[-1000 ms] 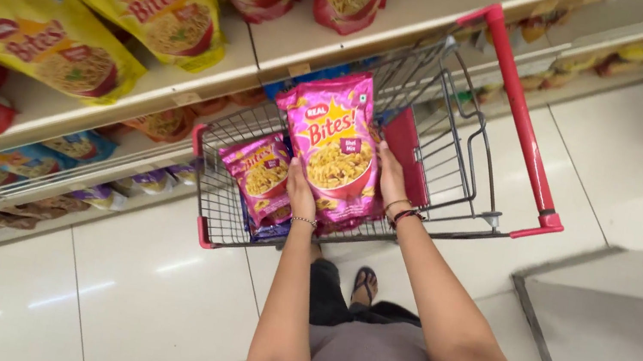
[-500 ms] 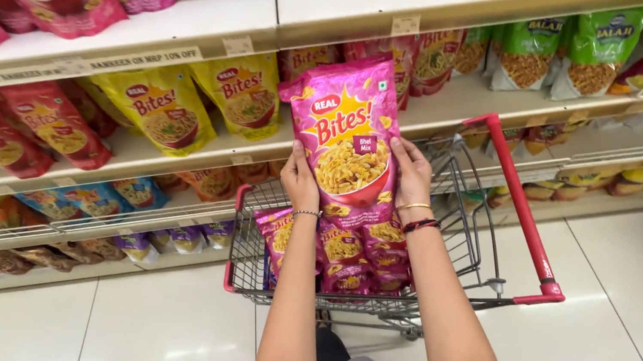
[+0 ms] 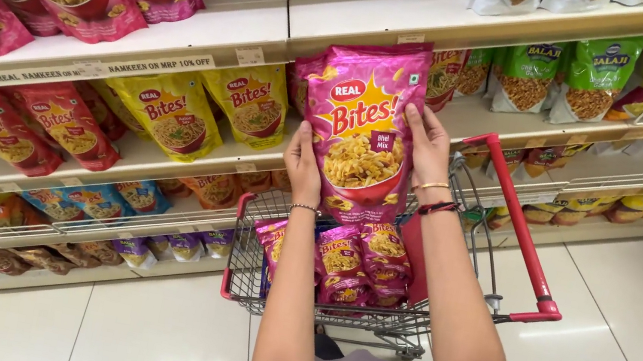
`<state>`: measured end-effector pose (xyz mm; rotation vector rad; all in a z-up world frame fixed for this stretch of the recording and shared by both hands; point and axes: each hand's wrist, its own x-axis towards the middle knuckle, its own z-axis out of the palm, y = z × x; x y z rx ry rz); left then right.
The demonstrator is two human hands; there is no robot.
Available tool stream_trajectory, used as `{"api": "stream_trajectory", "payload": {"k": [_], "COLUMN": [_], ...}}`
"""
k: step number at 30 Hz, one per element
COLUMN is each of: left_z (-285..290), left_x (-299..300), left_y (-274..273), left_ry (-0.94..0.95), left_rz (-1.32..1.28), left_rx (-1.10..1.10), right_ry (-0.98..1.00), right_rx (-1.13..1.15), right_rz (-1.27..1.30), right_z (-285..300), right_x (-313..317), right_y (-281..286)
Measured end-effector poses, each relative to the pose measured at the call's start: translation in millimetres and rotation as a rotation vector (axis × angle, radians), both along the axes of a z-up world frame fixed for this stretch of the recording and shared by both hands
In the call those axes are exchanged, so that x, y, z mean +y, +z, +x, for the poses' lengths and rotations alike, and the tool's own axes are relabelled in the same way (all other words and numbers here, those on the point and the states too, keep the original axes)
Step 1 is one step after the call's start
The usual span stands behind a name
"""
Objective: Browsing snack shelves and placing selected bags of chips and namkeen into a shopping cart in a convenience store.
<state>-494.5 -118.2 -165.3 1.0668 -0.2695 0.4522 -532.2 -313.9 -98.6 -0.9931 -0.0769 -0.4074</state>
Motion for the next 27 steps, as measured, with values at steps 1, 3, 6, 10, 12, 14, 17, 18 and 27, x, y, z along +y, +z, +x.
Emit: {"api": "stream_trajectory", "payload": {"k": [1,3,6,10,12,14,17,18,27], "left_z": [-3,-8,15,8,16,30,14,0,-1], "left_x": [0,0,-1,8,12,17,17,18,17], "left_y": [13,41,46,80,77,61,75,84,69], "left_ry": [-0.001,-0.048,0.06,0.057,0.116,0.12,0.075,0.034,0.009], "left_rz": [0.0,0.1,0.185,0.072,0.126,0.114,0.01,-0.078,0.204], "left_rx": [-0.002,0.07,0.103,-0.001,0.09,0.186,0.233,0.199,0.09], "right_ry": [-0.001,-0.036,-0.029,0.007,0.031,0.047,0.074,0.093,-0.063], "right_rx": [-0.002,-0.052,-0.041,-0.025,-0.002,0.021,0.048,0.069,-0.014], "right_rz": [0.0,-0.015,0.026,0.028,-0.017,-0.029,-0.034,-0.024,-0.15], "right_z": [2,9,7,6,8,8,7,5,9], "right_x": [-1,-3,1,0,-2,-3,-5,-5,-5], "right_y": [-4,-10,-7,-12,-16,-24,-16,-12,3]}}
